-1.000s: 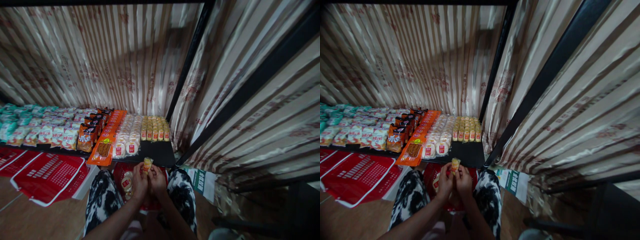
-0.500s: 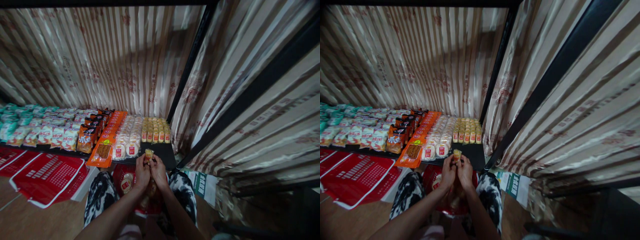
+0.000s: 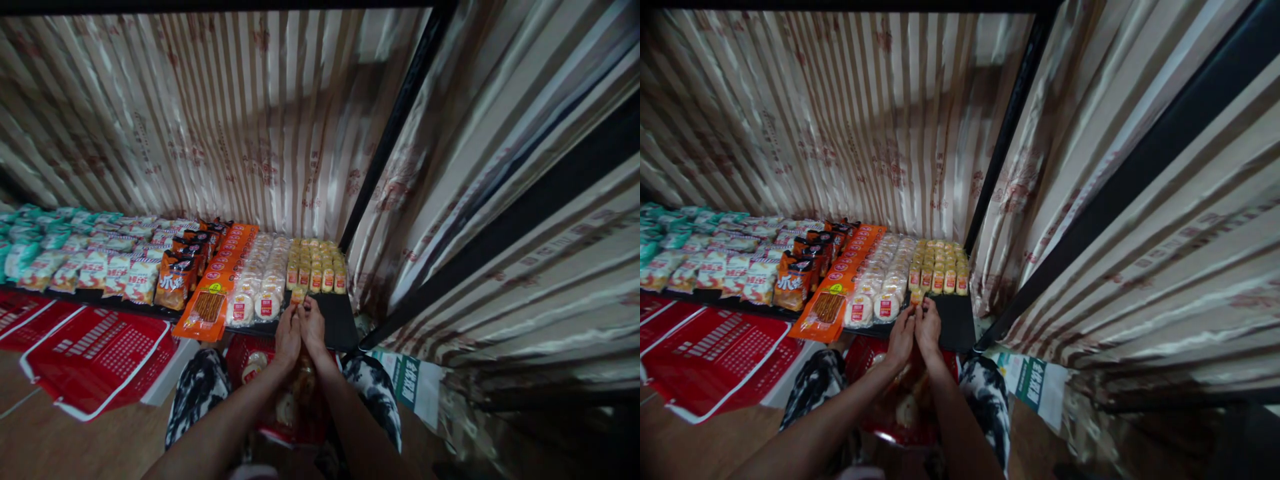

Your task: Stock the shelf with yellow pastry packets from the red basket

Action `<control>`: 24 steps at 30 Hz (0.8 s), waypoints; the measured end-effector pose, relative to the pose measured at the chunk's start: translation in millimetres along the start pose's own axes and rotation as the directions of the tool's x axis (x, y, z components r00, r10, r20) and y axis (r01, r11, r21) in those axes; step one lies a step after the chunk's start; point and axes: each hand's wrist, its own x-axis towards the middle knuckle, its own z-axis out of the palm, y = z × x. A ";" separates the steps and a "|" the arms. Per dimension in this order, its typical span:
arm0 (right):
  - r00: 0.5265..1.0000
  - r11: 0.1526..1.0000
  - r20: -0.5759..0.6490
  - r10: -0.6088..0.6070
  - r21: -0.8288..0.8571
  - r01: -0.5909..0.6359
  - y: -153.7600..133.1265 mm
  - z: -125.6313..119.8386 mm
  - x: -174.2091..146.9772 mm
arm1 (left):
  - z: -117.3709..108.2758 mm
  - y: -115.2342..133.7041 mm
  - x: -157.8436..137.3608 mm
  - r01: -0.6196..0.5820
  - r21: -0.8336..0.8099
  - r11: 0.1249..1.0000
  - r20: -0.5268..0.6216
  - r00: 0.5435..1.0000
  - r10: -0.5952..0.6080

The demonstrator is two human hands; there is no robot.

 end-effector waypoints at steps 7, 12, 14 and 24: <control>1.000 1.000 -0.008 -0.021 0.022 0.021 0.0 11.0 17.9 | 4.0 -6.5 17.3 -0.032 -0.005 0.999 -0.008 0.999 0.032; 1.000 0.998 -0.003 -0.012 0.063 0.012 5.5 19.9 26.7 | 7.9 -9.2 27.7 -0.041 -0.027 0.999 -0.006 0.999 0.041; 1.000 0.997 0.002 -0.011 0.078 0.010 7.4 22.9 30.1 | 8.9 -9.6 31.1 -0.036 -0.022 0.999 -0.010 0.999 0.036; 0.999 0.991 -0.029 -0.016 0.129 0.020 16.0 33.1 42.0 | 16.0 -7.4 46.2 -0.039 -0.002 0.999 -0.017 0.999 0.039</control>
